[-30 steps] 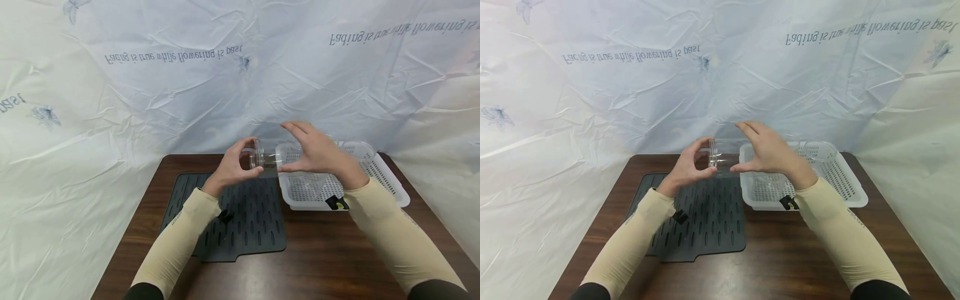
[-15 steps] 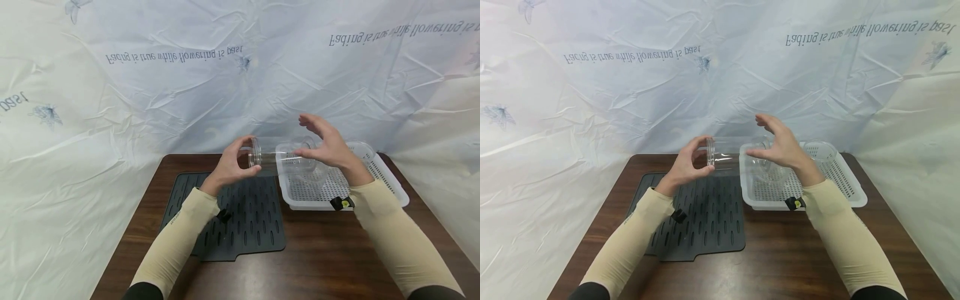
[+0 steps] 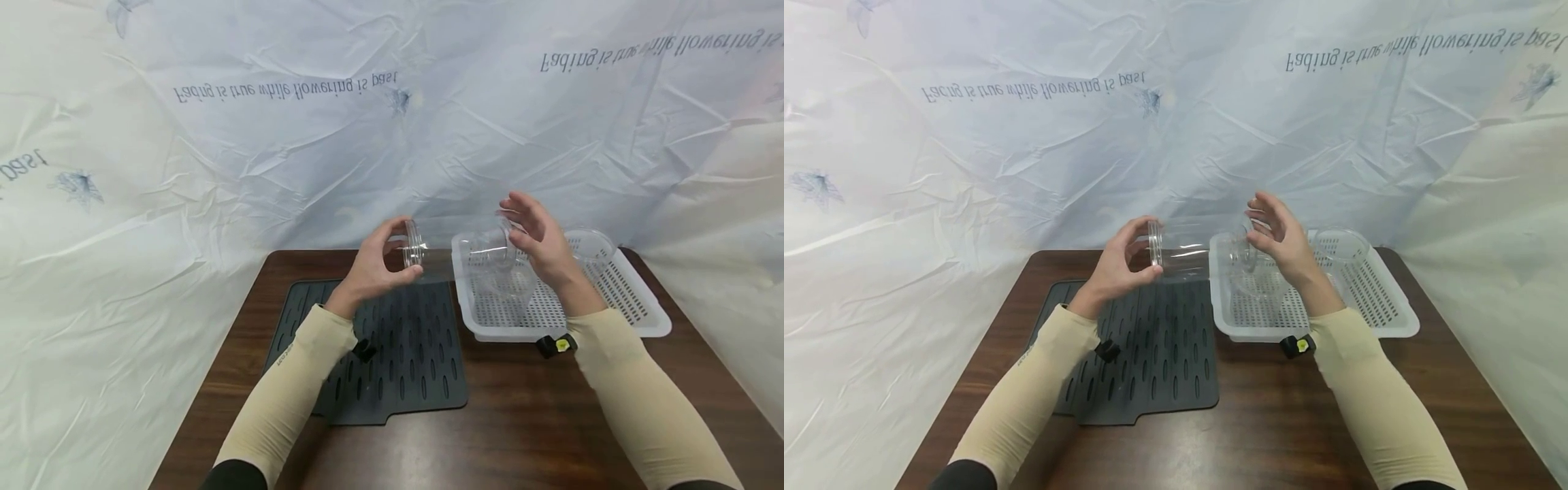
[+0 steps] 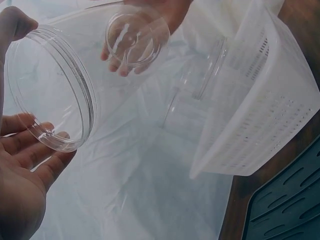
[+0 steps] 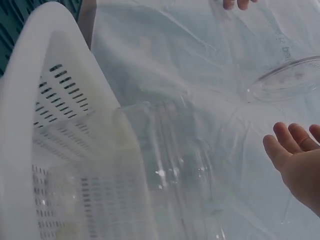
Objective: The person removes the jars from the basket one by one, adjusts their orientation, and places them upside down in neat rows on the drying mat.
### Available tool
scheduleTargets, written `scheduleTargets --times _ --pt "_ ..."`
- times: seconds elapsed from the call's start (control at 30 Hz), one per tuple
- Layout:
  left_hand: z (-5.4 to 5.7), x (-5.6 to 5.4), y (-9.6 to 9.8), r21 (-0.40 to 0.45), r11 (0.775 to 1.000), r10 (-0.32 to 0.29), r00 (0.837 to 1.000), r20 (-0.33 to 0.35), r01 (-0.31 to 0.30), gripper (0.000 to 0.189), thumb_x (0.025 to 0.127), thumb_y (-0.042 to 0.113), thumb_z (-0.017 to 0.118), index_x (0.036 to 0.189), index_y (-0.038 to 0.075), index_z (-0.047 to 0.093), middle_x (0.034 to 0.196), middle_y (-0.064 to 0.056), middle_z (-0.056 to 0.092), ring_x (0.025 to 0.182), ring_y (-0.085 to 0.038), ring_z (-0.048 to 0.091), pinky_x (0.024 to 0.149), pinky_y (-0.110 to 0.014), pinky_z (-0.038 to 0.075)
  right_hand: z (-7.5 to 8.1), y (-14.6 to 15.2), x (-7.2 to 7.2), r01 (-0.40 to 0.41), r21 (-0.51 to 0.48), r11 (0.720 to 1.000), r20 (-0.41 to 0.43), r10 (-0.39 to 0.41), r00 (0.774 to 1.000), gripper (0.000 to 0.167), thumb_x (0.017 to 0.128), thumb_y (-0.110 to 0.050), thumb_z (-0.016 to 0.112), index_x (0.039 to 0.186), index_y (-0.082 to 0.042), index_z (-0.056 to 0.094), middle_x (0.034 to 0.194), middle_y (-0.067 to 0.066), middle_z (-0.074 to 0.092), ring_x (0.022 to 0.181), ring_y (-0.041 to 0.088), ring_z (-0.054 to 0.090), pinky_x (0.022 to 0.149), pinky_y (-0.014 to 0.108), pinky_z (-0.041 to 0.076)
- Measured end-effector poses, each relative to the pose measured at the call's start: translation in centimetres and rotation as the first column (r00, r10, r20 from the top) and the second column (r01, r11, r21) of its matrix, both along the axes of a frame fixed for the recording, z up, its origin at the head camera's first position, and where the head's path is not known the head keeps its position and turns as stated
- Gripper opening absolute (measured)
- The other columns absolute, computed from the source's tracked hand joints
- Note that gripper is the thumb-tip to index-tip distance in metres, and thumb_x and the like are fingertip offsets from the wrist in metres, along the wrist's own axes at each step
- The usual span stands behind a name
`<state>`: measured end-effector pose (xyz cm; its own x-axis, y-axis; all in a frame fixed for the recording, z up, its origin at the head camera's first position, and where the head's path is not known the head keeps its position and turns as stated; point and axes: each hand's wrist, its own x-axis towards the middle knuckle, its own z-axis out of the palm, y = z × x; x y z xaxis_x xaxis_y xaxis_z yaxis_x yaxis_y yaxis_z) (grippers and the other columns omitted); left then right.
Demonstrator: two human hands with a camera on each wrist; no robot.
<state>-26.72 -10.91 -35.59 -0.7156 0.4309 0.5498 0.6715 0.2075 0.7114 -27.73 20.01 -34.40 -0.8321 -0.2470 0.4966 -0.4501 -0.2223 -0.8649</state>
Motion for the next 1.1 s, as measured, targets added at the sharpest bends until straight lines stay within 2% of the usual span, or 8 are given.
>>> scheduleTargets --times 0.1,0.2,0.4,0.53,0.7,0.83,0.97,1.1 --pt "0.0 -0.2 0.0 0.01 1.0 -0.005 1.0 -0.01 0.005 0.095 0.078 0.068 0.064 0.148 0.01 0.037 0.14 -0.013 0.046 0.127 -0.025 0.05 0.103 -0.034 0.047 -0.8 -0.2 0.0 -0.048 -0.144 0.988 0.019 0.051 0.999 0.08 0.086 -0.019 0.076 0.146 0.007 0.03 0.134 0.012 0.048 0.124 0.024 0.044 0.1 0.021 0.041" --pt "0.0 -0.3 0.0 0.018 1.0 -0.015 1.0 -0.016 0.015 0.093 0.079 0.067 0.065 0.148 0.01 0.038 0.141 -0.014 0.046 0.128 -0.026 0.049 0.103 -0.035 0.047 -1.5 -0.5 0.1 -0.075 -0.221 0.972 0.052 0.088 0.995 0.085 0.084 -0.019 0.078 0.146 0.009 0.027 0.133 0.014 0.046 0.121 0.021 0.045 0.099 0.021 0.043" --pt "0.0 -0.5 0.1 0.029 0.999 -0.021 1.0 -0.019 0.021 0.094 0.079 0.068 0.064 0.147 0.009 0.038 0.141 -0.015 0.046 0.127 -0.025 0.049 0.103 -0.034 0.047 -2.3 -0.8 0.4 -0.118 -0.234 0.965 0.08 0.141 0.987 0.085 0.087 -0.02 0.075 0.148 0.007 0.022 0.141 0.006 0.038 0.126 0.016 0.045 0.102 0.018 0.041" --pt "0.1 -0.7 0.1 0.054 0.998 -0.035 0.999 -0.012 0.035 0.093 0.079 0.066 0.065 0.147 0.008 0.039 0.142 -0.017 0.045 0.128 -0.029 0.049 0.104 -0.037 0.046 -2.5 -1.1 0.4 -0.186 -0.259 0.948 0.068 0.21 0.975 0.074 0.088 -0.021 0.074 0.145 0.001 0.033 0.139 0.01 0.046 0.123 0.021 0.052 0.104 0.024 0.042" --pt "0.3 -0.6 0.2 0.062 0.997 -0.044 0.999 -0.004 0.044 0.092 0.08 0.064 0.066 0.147 0.008 0.038 0.143 -0.019 0.044 0.129 -0.033 0.048 0.104 -0.04 0.045 -3.0 -1.7 0.2 -0.287 -0.301 0.909 0.027 0.31 0.95 0.064 0.087 -0.023 0.076 0.138 -0.001 0.046 0.131 0.013 0.058 0.124 0.03 0.053 0.112 0.037 0.038" --pt "0.3 -0.6 0.3 0.055 0.998 -0.038 0.999 -0.003 0.039 0.094 0.079 0.067 0.065 0.147 0.008 0.038 0.144 -0.016 0.044 0.13 -0.027 0.047 0.105 -0.038 0.046 -3.3 -2.3 0.0 -0.351 -0.353 0.867 0.014 0.38 0.925 0.053 0.091 -0.016 0.07 0.137 0.001 0.048 0.133 0.015 0.058 0.128 0.036 0.049 0.117 0.047 0.03" --pt "0.4 -0.7 0.3 0.057 0.998 -0.041 0.999 -0.013 0.042 0.096 0.079 0.068 0.065 0.147 0.007 0.038 0.143 -0.015 0.044 0.129 -0.024 0.049 0.104 -0.035 0.046 -3.0 -2.9 0.2 -0.345 -0.413 0.843 0.053 0.401 0.915 0.044 0.089 -0.011 0.07 0.129 -0.002 0.055 0.126 0.014 0.063 0.123 0.036 0.053 0.116 0.049 0.032" --pt "0.5 -0.6 0.2 0.054 0.997 -0.046 0.999 -0.01 0.047 0.094 0.079 0.066 0.065 0.147 0.008 0.038 0.143 -0.014 0.045 0.129 -0.025 0.049 0.104 -0.034 0.046 -2.8 -3.3 0.5 -0.289 -0.429 0.856 0.08 0.355 0.932 0.039 0.086 -0.006 0.071 0.123 -0.001 0.06 0.12 0.014 0.066 0.117 0.034 0.059 0.111 0.046 0.039"
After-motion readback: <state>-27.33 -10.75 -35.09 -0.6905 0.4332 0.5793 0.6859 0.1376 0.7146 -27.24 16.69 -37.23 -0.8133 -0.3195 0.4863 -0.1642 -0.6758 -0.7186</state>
